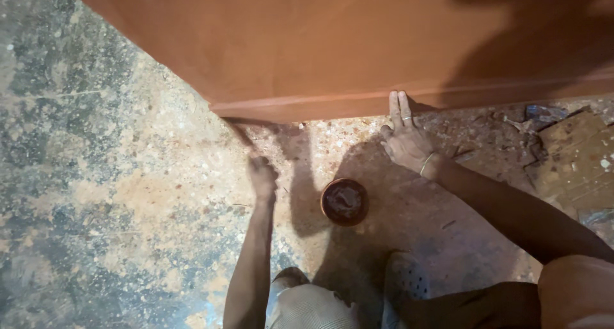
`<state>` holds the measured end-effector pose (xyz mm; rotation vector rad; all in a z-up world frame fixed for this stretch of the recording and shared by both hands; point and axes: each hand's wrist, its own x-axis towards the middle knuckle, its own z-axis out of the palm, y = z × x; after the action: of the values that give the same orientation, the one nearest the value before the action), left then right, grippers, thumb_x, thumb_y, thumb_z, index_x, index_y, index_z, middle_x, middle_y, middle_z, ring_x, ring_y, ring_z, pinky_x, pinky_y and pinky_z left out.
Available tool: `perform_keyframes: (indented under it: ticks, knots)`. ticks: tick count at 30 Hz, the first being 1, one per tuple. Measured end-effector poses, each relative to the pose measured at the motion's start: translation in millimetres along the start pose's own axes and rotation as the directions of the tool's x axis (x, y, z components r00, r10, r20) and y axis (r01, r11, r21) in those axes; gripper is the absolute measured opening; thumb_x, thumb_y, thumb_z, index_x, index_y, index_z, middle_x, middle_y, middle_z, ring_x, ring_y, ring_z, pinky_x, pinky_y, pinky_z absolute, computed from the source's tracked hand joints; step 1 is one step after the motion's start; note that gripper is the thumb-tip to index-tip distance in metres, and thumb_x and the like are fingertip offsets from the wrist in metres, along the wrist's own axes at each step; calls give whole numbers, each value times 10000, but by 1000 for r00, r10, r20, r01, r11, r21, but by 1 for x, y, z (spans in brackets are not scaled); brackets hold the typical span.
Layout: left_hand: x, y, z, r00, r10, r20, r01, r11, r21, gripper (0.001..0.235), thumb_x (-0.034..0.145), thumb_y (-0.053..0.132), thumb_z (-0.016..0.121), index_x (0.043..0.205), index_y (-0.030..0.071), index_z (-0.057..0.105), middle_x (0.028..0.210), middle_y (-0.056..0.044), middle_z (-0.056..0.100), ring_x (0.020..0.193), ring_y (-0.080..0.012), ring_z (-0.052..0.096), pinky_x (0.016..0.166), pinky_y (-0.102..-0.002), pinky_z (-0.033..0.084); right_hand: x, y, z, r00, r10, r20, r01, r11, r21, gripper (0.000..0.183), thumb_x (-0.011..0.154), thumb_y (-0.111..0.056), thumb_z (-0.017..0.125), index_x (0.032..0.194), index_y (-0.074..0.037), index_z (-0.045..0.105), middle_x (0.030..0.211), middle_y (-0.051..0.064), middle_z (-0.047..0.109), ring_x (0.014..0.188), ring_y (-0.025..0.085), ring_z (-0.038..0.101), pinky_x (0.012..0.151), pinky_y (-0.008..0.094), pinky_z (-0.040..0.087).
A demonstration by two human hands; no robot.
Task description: The person paints a wall with a paintbrush, repeatedly dipping the brush into a small container of reddish-brown paint. They apply paint to the lower section of the wall and a vertical corner, working methodically along the base and upward.
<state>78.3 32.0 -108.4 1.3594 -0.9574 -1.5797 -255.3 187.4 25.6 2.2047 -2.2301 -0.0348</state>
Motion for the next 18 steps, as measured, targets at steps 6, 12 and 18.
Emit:
perform_keyframes:
  ticks: [6,12,18]
  knots:
    - [-40,-30,70,811,-226,539,98,962,256,431,1007,107,458,1435,111,410,880,-9,593,574,-60,517,445,-236,450,3,0,4,999,4,37,-3,1000,-25,378,919,-345,643,1031,15,665,1604,436,58,1510,607,62,1091,561,467]
    - [-10,-21,20,892,-168,419,76,971,227,688,861,-1,435,1541,85,376,995,-38,689,600,-47,553,455,-211,484,2,-5,-1,998,29,47,-29,1000,4,356,893,-334,641,1081,-35,686,1615,411,49,1507,588,49,1075,568,469]
    - [15,-44,-38,996,-65,-66,48,972,-230,332,1139,263,549,1293,-27,504,811,-18,499,508,-50,374,373,-210,287,3,-3,-10,969,83,234,-93,995,30,374,947,-320,592,1172,-30,663,1631,409,8,1527,588,5,991,568,506]
